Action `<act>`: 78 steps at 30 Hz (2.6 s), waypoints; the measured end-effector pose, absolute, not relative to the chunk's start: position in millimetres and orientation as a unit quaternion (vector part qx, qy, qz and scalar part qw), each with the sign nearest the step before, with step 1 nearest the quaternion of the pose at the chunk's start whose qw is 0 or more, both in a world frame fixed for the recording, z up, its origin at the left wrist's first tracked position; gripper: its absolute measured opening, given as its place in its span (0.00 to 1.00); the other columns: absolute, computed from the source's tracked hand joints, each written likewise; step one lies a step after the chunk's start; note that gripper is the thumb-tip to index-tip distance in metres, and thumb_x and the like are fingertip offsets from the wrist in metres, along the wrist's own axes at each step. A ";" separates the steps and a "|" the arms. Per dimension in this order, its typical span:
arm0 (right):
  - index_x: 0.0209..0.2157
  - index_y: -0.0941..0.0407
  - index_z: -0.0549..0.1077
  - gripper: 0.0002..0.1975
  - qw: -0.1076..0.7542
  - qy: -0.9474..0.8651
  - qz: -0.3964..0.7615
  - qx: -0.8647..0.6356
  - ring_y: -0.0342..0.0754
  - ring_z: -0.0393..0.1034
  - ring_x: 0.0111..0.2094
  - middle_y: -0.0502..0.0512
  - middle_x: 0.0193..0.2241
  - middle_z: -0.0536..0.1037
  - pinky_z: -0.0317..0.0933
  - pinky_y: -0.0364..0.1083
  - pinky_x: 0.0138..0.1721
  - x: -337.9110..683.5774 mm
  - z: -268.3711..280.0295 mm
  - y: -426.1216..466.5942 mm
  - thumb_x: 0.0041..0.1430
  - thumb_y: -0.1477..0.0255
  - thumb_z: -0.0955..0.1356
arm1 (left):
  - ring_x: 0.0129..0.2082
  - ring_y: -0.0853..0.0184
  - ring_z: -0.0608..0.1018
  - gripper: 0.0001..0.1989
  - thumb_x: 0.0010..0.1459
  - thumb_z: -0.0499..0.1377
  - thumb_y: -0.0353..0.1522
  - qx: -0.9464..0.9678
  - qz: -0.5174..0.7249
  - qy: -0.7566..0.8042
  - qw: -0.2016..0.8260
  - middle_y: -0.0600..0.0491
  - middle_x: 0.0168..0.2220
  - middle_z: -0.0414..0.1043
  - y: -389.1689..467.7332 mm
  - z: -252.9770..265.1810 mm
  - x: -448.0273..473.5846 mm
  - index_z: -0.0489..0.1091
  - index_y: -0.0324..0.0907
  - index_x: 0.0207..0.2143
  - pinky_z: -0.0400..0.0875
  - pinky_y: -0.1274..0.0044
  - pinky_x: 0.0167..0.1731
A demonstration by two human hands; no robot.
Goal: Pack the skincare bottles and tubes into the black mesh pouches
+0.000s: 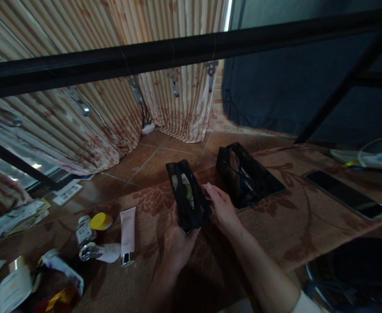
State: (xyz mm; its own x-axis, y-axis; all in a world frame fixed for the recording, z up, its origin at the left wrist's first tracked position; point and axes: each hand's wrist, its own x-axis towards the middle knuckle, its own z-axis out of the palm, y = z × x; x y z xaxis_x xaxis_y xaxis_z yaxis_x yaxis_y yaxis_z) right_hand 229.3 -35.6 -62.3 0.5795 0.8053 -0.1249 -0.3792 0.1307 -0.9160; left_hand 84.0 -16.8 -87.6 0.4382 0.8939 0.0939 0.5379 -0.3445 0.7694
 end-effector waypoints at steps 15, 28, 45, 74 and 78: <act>0.22 0.57 0.76 0.16 0.704 -0.196 0.484 -0.481 0.40 0.62 0.20 0.46 0.18 0.73 0.55 0.41 0.24 235.5 -59.9 -32.9 0.40 0.59 0.77 | 0.60 0.55 0.66 0.40 0.54 0.61 0.37 0.774 0.258 0.472 0.334 0.41 0.62 0.58 -16.0 -93.0 84.5 0.47 0.41 0.66 0.64 0.64 0.56; 0.22 0.57 0.76 0.17 0.719 -0.177 0.487 -0.464 0.40 0.62 0.21 0.47 0.19 0.73 0.56 0.41 0.25 230.2 -58.8 -32.9 0.39 0.58 0.77 | 0.58 0.54 0.69 0.40 0.52 0.63 0.34 0.760 0.280 0.463 0.360 0.42 0.60 0.61 -16.3 -90.9 85.3 0.49 0.44 0.65 0.66 0.62 0.54; 0.25 0.56 0.75 0.15 0.755 -0.156 0.433 -0.466 0.41 0.63 0.22 0.46 0.21 0.73 0.57 0.42 0.26 229.6 -58.4 -32.5 0.41 0.60 0.77 | 0.62 0.53 0.63 0.39 0.53 0.62 0.35 0.770 0.278 0.465 0.336 0.42 0.62 0.57 -16.6 -93.0 84.9 0.50 0.43 0.65 0.63 0.62 0.57; 0.27 0.57 0.78 0.12 0.693 -0.223 0.405 -0.554 0.44 0.68 0.23 0.50 0.22 0.77 0.61 0.44 0.27 238.1 -81.1 -27.1 0.41 0.64 0.76 | 0.55 0.54 0.70 0.28 0.53 0.61 0.36 0.778 0.267 0.462 0.332 0.44 0.51 0.67 -16.1 -95.0 84.5 0.62 0.41 0.57 0.66 0.61 0.53; 0.26 0.56 0.77 0.11 0.693 -0.227 0.396 -0.559 0.43 0.66 0.22 0.49 0.21 0.76 0.59 0.43 0.25 238.7 -85.9 -24.6 0.42 0.64 0.75 | 0.56 0.54 0.68 0.31 0.54 0.61 0.36 0.778 0.261 0.462 0.337 0.44 0.50 0.66 -15.4 -96.3 84.7 0.58 0.41 0.59 0.65 0.62 0.54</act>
